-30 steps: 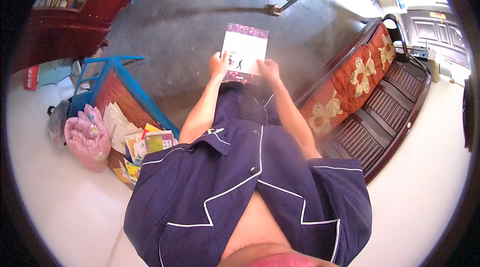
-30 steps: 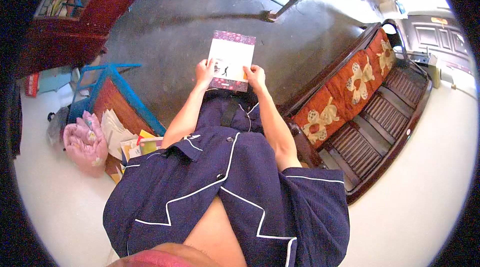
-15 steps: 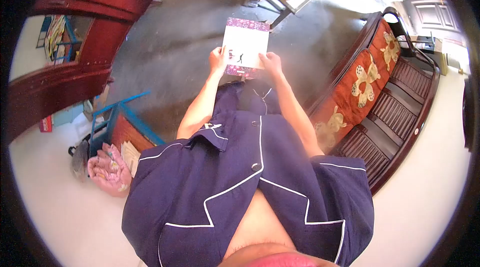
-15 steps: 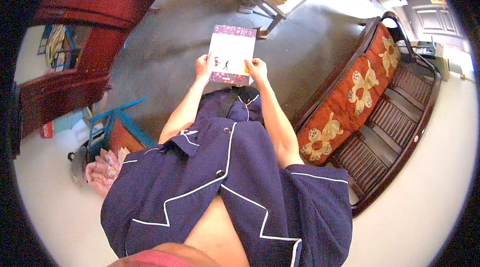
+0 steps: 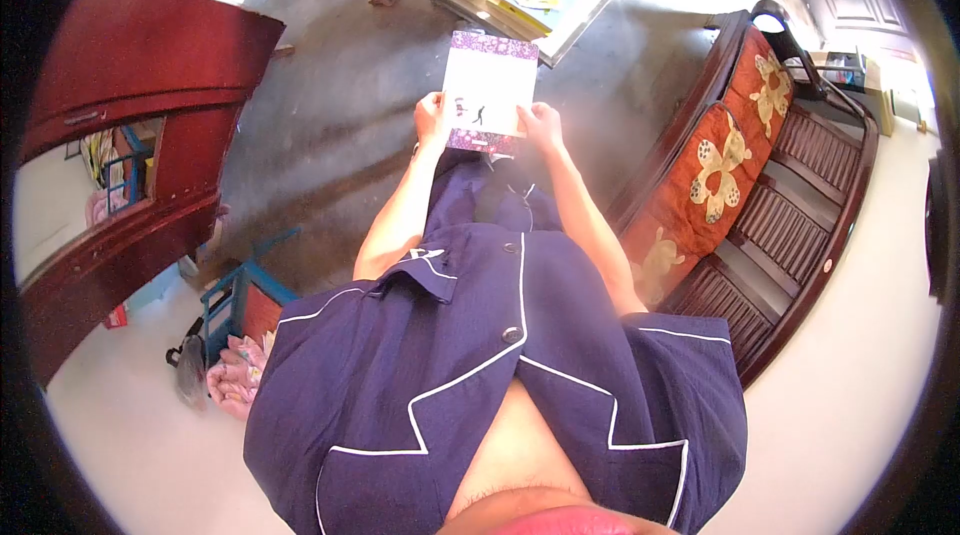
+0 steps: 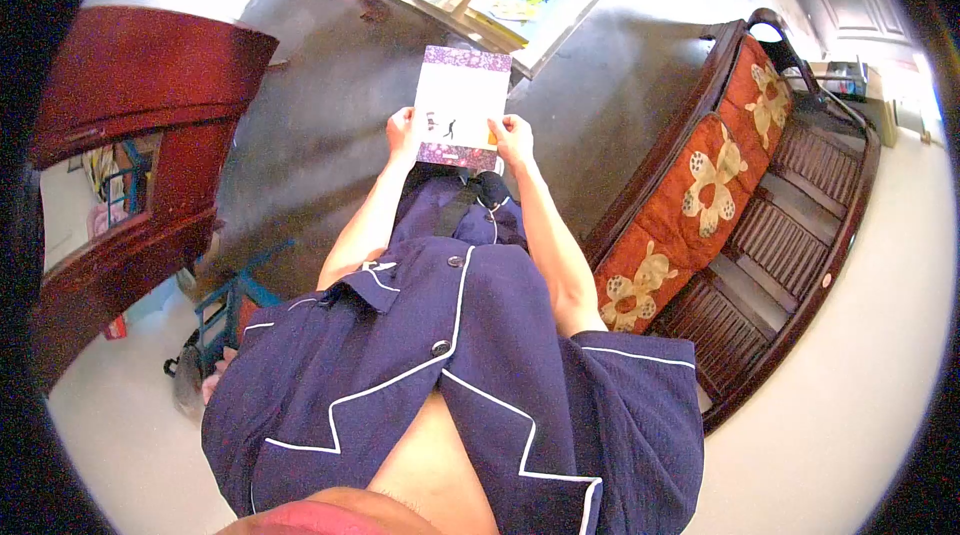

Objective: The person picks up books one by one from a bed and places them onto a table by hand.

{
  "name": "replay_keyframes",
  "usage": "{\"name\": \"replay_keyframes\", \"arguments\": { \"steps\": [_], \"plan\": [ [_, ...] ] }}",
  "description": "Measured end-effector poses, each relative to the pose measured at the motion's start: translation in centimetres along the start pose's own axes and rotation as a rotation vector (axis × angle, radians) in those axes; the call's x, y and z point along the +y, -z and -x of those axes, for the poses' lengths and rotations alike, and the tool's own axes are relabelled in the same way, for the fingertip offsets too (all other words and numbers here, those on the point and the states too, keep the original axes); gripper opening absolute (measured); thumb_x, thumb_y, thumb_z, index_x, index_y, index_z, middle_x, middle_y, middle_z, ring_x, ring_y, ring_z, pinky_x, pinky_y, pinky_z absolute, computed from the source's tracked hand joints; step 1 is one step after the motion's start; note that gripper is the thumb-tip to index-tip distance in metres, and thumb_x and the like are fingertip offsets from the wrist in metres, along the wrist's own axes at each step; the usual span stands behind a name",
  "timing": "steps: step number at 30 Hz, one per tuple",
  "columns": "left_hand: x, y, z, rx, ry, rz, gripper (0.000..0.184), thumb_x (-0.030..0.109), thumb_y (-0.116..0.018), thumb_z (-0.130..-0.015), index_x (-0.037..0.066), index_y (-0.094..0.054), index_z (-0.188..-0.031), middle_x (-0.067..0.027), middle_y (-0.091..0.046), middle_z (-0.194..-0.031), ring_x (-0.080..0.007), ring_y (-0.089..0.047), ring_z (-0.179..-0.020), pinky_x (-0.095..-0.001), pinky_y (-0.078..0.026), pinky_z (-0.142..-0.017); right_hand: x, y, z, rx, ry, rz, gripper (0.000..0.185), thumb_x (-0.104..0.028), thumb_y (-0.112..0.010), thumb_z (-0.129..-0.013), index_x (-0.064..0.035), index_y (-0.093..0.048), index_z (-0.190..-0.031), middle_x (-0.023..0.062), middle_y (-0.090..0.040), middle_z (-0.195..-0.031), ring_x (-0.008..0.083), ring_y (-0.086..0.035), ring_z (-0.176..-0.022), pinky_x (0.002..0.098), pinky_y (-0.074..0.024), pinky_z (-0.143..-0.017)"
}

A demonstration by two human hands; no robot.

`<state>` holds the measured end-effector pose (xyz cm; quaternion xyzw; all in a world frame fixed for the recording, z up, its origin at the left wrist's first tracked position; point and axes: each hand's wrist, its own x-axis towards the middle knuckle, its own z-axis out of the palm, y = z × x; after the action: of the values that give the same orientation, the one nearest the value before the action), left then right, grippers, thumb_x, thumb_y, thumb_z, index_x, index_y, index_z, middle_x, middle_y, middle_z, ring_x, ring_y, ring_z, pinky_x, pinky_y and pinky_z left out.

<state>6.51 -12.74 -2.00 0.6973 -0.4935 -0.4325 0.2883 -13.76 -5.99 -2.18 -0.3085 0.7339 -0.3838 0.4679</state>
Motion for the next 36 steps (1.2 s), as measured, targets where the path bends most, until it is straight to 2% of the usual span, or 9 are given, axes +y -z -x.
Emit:
{"name": "replay_keyframes", "arguments": {
  "steps": [10,16,20,23,27,29,32,34,36],
  "plan": [
    [8.1,-4.7,-13.6,-0.191,-0.173,-0.054,0.038,0.034,-0.053,-0.084,-0.003,-0.064,-0.078,-0.0152,-0.064,-0.070,-0.0237,-0.064,-0.068,-0.0359,-0.047,-0.062,-4.4,0.2,-10.9,0.199,-0.017,-0.105,0.027,-0.024,-0.069,-0.076,0.0019,-0.062,-0.081,0.0061,-0.061,-0.070,0.0096,-0.053,-0.064,0.0259,-0.0440,-0.061],
    [12.3,-7.6,-21.1,-0.296,-0.277,-0.144,0.036,0.034,-0.054,-0.084,-0.001,-0.064,-0.081,-0.0157,-0.065,-0.072,-0.0265,-0.064,-0.069,-0.0358,-0.048,-0.062,-8.0,0.3,-15.8,0.345,-0.124,-0.188,0.024,-0.021,-0.068,-0.078,0.0020,-0.063,-0.082,0.0059,-0.062,-0.072,0.0104,-0.054,-0.064,0.0266,-0.0438,-0.062],
    [15.6,-7.8,-21.9,-0.403,-0.247,-0.147,0.035,0.034,-0.054,-0.084,0.000,-0.064,-0.084,-0.0169,-0.065,-0.076,-0.0299,-0.064,-0.073,-0.0385,-0.048,-0.064,-8.9,0.3,-16.4,0.417,-0.179,-0.198,0.025,-0.021,-0.068,-0.078,0.0023,-0.062,-0.082,0.0060,-0.062,-0.072,0.0107,-0.054,-0.065,0.0271,-0.0441,-0.062],
    [13.8,-9.4,-23.8,-0.440,-0.284,-0.181,0.033,0.032,-0.054,-0.084,0.001,-0.064,-0.085,-0.0179,-0.064,-0.077,-0.0316,-0.063,-0.075,-0.0392,-0.048,-0.065,-9.3,0.3,-17.3,0.451,-0.194,-0.234,0.025,-0.021,-0.068,-0.078,0.0023,-0.062,-0.081,0.0060,-0.062,-0.071,0.0107,-0.055,-0.065,0.0271,-0.0443,-0.062],
    [15.5,-10.8,-24.7,-0.465,-0.378,-0.282,0.033,0.033,-0.053,-0.084,0.001,-0.063,-0.085,-0.0176,-0.063,-0.075,-0.0294,-0.062,-0.072,-0.0365,-0.047,-0.065,-7.5,0.8,-19.3,0.484,-0.239,-0.233,0.025,-0.022,-0.069,-0.077,0.0025,-0.062,-0.081,0.0067,-0.062,-0.072,0.0109,-0.055,-0.066,0.0266,-0.0448,-0.063],
    [16.1,-11.3,-25.3,-0.577,-0.375,-0.315,0.030,0.030,-0.053,-0.083,0.003,-0.064,-0.086,-0.0182,-0.063,-0.078,-0.0326,-0.062,-0.076,-0.0382,-0.047,-0.066,-7.1,1.0,-19.8,0.512,-0.220,-0.234,0.026,-0.022,-0.069,-0.077,0.0026,-0.062,-0.082,0.0069,-0.062,-0.072,0.0111,-0.056,-0.066,0.0267,-0.0448,-0.062],
    [18.4,-11.8,-25.6,-0.655,-0.404,-0.392,0.027,0.028,-0.053,-0.082,0.005,-0.065,-0.087,-0.0169,-0.064,-0.079,-0.0313,-0.062,-0.076,-0.0378,-0.047,-0.066,-8.3,2.0,-21.0,0.470,-0.227,-0.333,0.014,-0.012,-0.062,-0.083,0.0018,-0.061,-0.085,0.0026,-0.059,-0.074,0.0073,-0.052,-0.067,0.0224,-0.0412,-0.059],
    [18.8,-12.4,-25.7,-0.680,-0.508,-0.401,0.027,0.028,-0.053,-0.083,0.005,-0.066,-0.086,-0.0169,-0.064,-0.079,-0.0312,-0.062,-0.075,-0.0377,-0.048,-0.066,-7.2,2.1,-22.0,0.518,-0.222,-0.241,0.029,-0.024,-0.068,-0.076,0.0032,-0.062,-0.085,0.0085,-0.063,-0.074,0.0122,-0.057,-0.067,0.0279,-0.0455,-0.064],
    [19.2,-12.9,-25.8,-0.689,-0.618,-0.409,0.027,0.028,-0.052,-0.083,0.005,-0.066,-0.086,-0.0168,-0.064,-0.079,-0.0310,-0.063,-0.075,-0.0375,-0.048,-0.066,-6.6,2.1,-22.4,0.507,-0.229,-0.223,0.030,-0.025,-0.067,-0.077,0.0027,-0.062,-0.087,0.0093,-0.064,-0.075,0.0133,-0.057,-0.068,0.0283,-0.0457,-0.065]
  ]
}}
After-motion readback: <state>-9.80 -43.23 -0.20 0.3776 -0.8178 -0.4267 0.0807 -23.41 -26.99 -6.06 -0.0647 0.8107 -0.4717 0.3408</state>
